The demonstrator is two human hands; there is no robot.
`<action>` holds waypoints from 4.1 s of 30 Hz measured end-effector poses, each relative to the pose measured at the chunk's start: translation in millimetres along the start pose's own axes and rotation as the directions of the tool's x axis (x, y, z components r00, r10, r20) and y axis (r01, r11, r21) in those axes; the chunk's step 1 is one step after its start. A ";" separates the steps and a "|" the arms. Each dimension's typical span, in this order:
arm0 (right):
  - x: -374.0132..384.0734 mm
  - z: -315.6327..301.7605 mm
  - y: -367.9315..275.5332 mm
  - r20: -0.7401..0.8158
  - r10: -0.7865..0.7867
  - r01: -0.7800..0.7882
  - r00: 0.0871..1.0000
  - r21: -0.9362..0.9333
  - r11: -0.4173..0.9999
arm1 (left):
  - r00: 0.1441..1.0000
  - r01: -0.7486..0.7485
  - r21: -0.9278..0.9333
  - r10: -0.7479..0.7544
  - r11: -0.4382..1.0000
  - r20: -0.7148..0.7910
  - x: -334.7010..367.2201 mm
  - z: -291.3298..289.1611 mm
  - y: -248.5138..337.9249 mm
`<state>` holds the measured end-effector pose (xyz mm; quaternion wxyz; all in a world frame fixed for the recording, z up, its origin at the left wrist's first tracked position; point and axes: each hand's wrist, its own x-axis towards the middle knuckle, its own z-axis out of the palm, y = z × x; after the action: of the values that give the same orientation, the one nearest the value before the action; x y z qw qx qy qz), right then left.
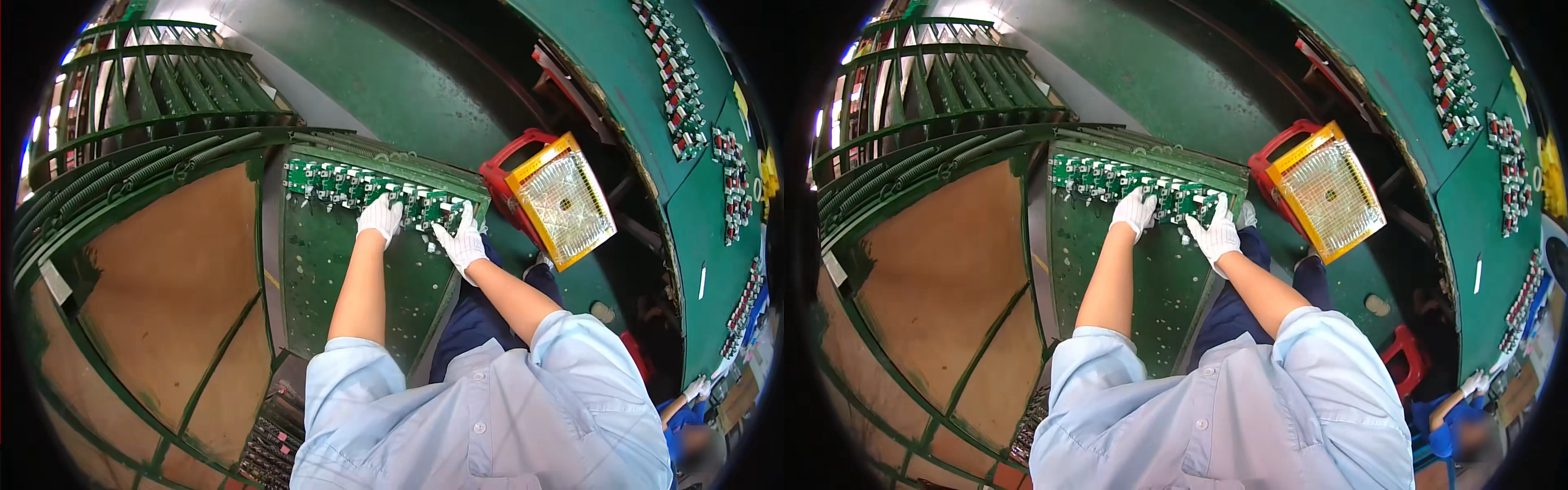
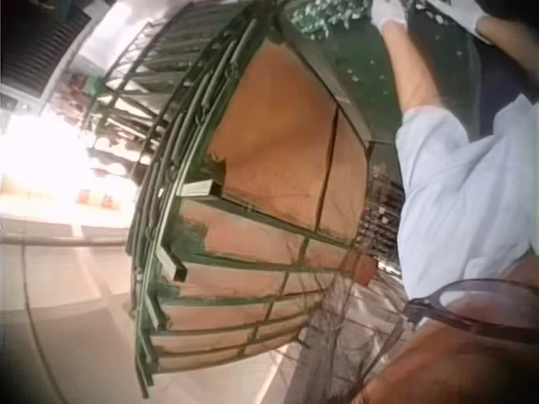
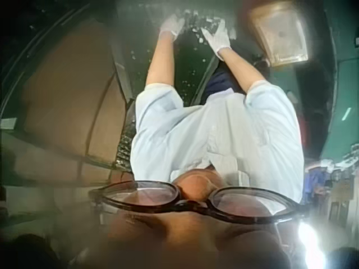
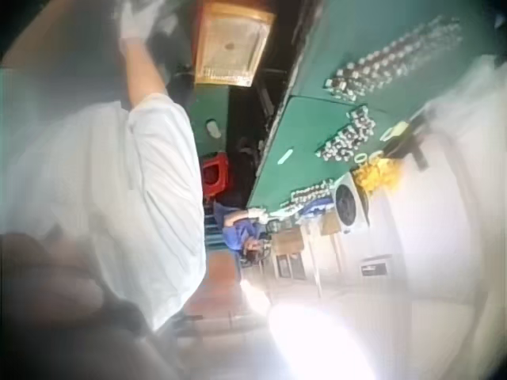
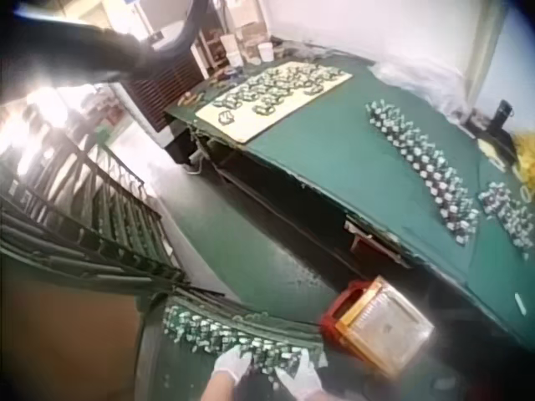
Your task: Assembling electronic circuits and stacked circuit board components on a factory assembly line.
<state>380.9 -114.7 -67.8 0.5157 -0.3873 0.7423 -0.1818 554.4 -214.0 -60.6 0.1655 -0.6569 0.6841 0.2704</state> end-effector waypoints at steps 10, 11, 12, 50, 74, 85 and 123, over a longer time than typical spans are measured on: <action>5.6 -5.8 -2.9 -0.034 0.200 -0.203 0.979 -0.088 0.975 | 0.967 0.074 -0.427 -0.170 0.901 -0.192 -16.8 23.0 23.7; 7.2 -2.2 -8.3 -0.057 0.243 -0.249 0.968 -0.161 0.955 | 0.958 0.092 -0.618 -0.238 0.781 -0.158 -20.2 24.2 24.5; 6.4 -3.6 -23.3 -0.048 0.288 -0.291 0.957 -0.211 0.933 | 0.947 0.104 -0.777 -0.301 0.621 -0.113 -24.3 24.4 22.7; 48.2 -29.9 -15.4 0.281 -0.406 0.492 0.870 -0.555 0.671 | 0.932 0.311 -0.948 -0.216 0.062 0.292 -79.0 60.2 74.5; -139.9 -128.3 139.2 -0.160 0.024 -0.036 0.987 -0.072 0.997 | 0.887 0.423 -0.726 -0.086 0.542 0.453 -124.0 112.6 65.9; -221.7 -159.7 222.8 -0.234 0.128 -0.089 0.964 0.170 0.981 | 0.525 -0.785 -0.153 0.776 0.600 0.349 -22.8 188.8 197.1; -294.9 -401.8 420.8 -0.480 0.636 -0.221 0.604 0.665 0.713 | 0.157 -0.946 -0.146 0.803 0.289 0.575 -221.3 171.3 688.3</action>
<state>-96.7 324.8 -3.8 0.3217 0.0704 0.8660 -0.3762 -129.7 59.3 36.3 0.2441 0.0040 0.8825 0.4020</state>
